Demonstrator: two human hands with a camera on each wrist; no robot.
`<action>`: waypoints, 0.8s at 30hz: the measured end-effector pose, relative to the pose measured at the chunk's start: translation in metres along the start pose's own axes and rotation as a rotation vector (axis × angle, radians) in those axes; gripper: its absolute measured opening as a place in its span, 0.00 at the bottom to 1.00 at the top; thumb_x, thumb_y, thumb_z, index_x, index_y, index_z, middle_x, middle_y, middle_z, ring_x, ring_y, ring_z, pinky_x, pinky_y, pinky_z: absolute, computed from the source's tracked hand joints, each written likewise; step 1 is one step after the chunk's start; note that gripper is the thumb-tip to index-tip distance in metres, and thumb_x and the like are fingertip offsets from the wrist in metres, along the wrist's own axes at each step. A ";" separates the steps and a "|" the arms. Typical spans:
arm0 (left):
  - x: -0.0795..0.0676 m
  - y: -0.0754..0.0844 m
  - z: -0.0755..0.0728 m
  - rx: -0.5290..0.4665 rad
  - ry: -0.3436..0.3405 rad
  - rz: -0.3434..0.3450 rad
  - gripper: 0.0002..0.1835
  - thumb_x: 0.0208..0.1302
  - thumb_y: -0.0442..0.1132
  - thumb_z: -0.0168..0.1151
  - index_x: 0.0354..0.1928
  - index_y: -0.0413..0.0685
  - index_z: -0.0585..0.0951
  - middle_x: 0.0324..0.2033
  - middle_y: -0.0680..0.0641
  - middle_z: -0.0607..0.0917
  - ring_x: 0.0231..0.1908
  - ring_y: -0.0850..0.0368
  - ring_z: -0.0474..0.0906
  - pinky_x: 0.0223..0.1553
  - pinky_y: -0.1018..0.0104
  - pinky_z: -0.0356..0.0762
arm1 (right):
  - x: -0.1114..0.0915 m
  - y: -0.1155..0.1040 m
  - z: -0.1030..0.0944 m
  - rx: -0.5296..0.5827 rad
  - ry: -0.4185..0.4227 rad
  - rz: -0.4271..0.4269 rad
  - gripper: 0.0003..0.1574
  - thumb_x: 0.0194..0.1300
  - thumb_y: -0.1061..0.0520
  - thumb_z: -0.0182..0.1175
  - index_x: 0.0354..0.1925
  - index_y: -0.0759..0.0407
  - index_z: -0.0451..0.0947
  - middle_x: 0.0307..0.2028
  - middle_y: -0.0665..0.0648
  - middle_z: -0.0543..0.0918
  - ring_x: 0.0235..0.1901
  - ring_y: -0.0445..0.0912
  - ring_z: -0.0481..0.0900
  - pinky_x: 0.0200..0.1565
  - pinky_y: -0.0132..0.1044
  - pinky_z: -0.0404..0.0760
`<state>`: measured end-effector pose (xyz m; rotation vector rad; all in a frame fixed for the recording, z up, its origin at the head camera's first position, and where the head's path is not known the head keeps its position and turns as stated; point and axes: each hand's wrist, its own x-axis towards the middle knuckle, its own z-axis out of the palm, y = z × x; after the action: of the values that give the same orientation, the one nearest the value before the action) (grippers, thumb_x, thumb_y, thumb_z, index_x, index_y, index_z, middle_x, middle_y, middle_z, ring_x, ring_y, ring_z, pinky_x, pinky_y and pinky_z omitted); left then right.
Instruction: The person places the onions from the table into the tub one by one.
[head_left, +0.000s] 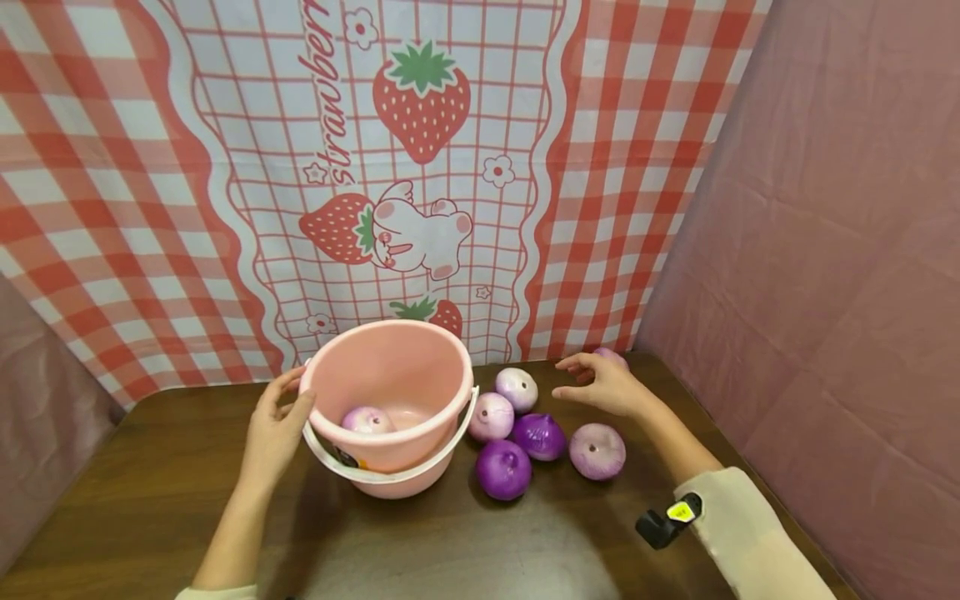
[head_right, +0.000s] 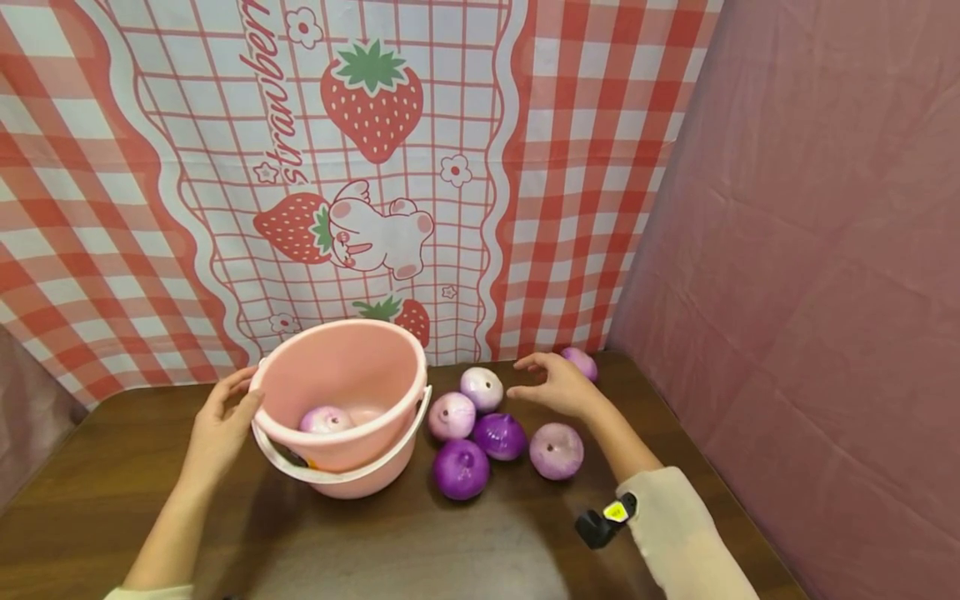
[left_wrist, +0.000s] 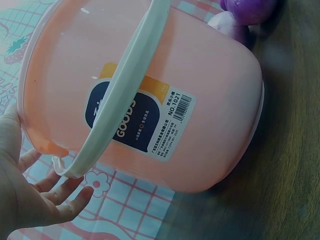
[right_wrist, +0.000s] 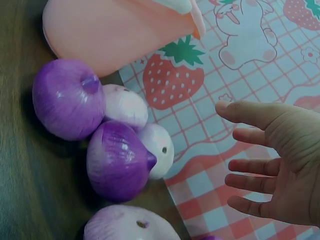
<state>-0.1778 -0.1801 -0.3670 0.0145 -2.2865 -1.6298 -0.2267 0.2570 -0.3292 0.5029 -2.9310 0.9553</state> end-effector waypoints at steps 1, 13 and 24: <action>0.000 0.000 0.000 -0.001 0.000 0.001 0.24 0.68 0.40 0.51 0.65 0.44 0.66 0.59 0.36 0.71 0.34 0.84 0.69 0.35 0.83 0.71 | -0.001 0.002 0.000 0.011 -0.015 0.001 0.31 0.54 0.45 0.67 0.52 0.58 0.76 0.50 0.65 0.79 0.48 0.58 0.78 0.49 0.49 0.78; 0.000 -0.001 0.001 -0.015 -0.001 0.002 0.24 0.68 0.40 0.50 0.64 0.43 0.66 0.58 0.36 0.71 0.34 0.84 0.69 0.35 0.84 0.71 | -0.010 0.022 0.002 -0.001 -0.112 0.040 0.32 0.52 0.45 0.69 0.52 0.59 0.75 0.49 0.67 0.78 0.50 0.58 0.76 0.51 0.51 0.75; 0.001 -0.001 0.001 -0.017 0.005 0.003 0.23 0.68 0.40 0.51 0.64 0.43 0.67 0.58 0.36 0.71 0.34 0.84 0.69 0.35 0.84 0.71 | -0.018 0.033 0.004 -0.005 -0.168 0.045 0.33 0.51 0.47 0.70 0.51 0.62 0.75 0.49 0.68 0.78 0.52 0.62 0.73 0.53 0.54 0.73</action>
<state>-0.1792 -0.1798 -0.3680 0.0120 -2.2680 -1.6452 -0.2196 0.2856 -0.3536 0.5449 -3.1051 0.9557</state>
